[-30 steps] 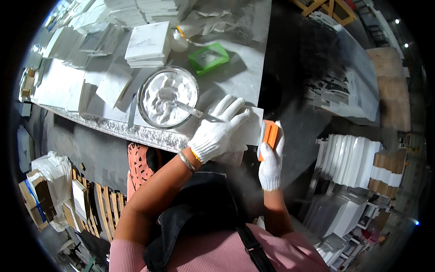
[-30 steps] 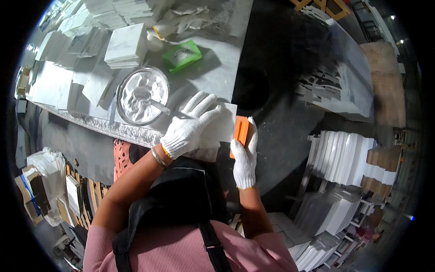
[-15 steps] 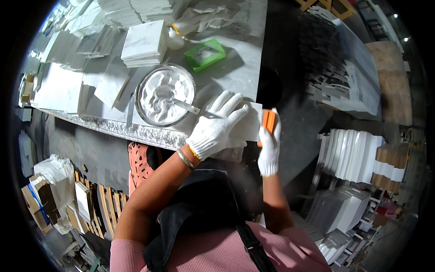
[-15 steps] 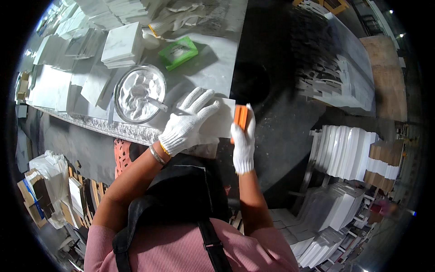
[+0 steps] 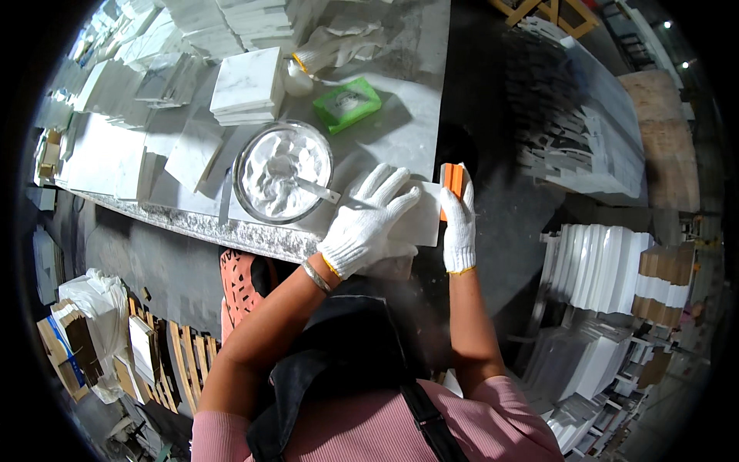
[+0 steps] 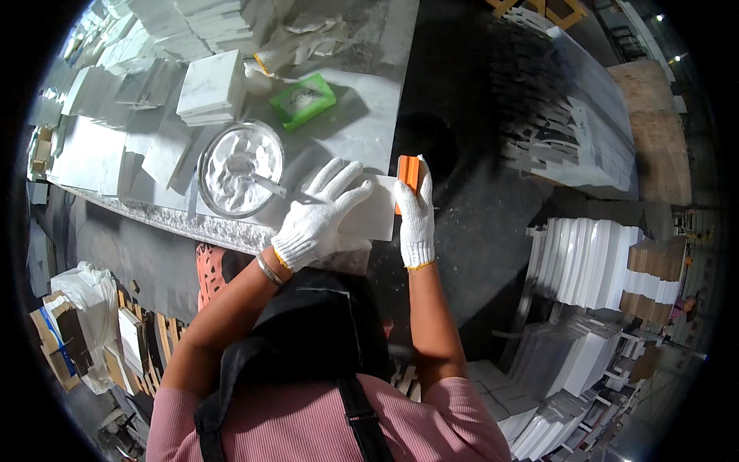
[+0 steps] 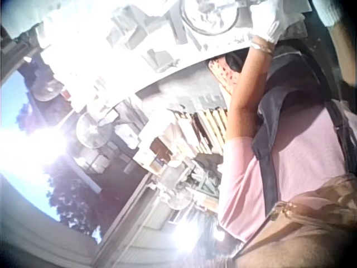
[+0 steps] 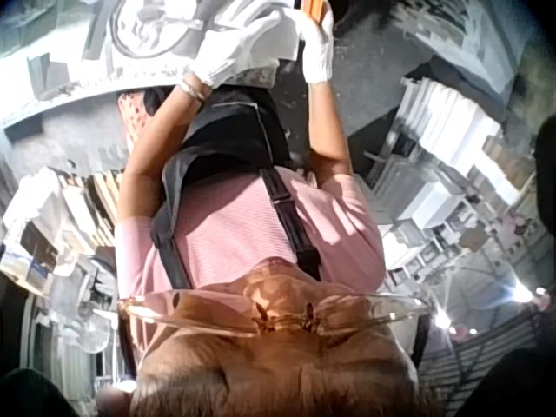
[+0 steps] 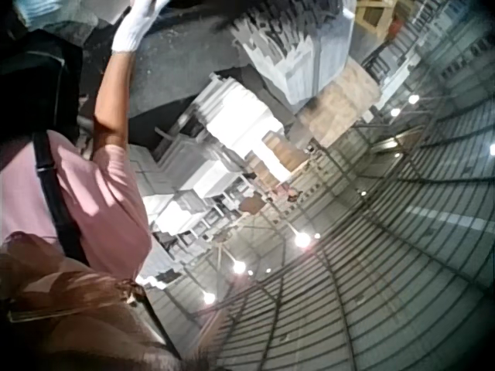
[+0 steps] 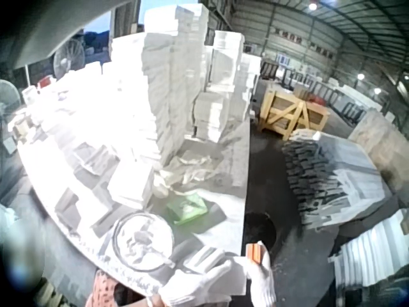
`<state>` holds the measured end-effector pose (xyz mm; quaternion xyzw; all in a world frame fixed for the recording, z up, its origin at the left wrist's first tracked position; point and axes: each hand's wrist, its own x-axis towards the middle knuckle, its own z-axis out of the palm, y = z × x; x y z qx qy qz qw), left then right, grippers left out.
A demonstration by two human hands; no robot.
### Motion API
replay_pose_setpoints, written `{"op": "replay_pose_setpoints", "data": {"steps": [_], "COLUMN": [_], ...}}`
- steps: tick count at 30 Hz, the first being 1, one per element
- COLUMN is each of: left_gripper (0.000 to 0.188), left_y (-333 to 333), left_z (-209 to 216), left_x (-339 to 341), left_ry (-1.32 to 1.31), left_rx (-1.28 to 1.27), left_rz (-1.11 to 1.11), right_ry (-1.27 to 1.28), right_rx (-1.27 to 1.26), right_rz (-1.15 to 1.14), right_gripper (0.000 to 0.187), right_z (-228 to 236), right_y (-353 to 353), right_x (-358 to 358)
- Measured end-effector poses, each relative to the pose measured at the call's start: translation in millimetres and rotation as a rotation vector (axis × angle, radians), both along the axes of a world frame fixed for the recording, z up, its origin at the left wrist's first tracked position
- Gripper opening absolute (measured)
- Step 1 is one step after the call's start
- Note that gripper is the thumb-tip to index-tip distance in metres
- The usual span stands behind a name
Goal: The person applies a white paste to the edges of small white tiles using a metal spatula, then rubs the edges with an orange sponge. The person repeats this process on multiple tiles, handling them one at a time and placing them on the workbench.
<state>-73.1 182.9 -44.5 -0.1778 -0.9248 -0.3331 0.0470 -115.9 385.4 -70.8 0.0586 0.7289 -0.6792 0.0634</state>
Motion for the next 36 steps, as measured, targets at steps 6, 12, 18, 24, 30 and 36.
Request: {"op": "replay_pose_setpoints", "data": {"steps": [6,12,18,24,30,36], "left_gripper": [0.075,0.079,0.077,0.079,0.079,0.079], "left_y": [-3,-2,-2,-3,-3,-3], "left_z": [-8,-2,-6,4,-4,-2], "left_x": [0,0,0,0,0,1], "left_ry": [0.013,0.019,0.0,-0.028,0.035,0.028], "left_rx": [-0.067,0.005,-0.016,0.005,0.024,0.024], "left_rz": [0.002,-0.004,0.009,-0.01,0.017,0.015], "right_ry": [0.109,-0.057,0.002,0.0,-0.054,-0.001], "right_rx": [0.074,-0.069,-0.048,-0.045,-0.13,-0.01], "right_rz": [0.074,-0.008,0.046,-0.005,0.014,-0.023], "right_gripper": [0.074,0.068,0.074,0.07,0.064,0.063], "right_z": [35,-6,24,6,27,13], "right_y": [0,-2,8,-1,-1,-6], "right_x": [55,5,52,20,35,18]}}
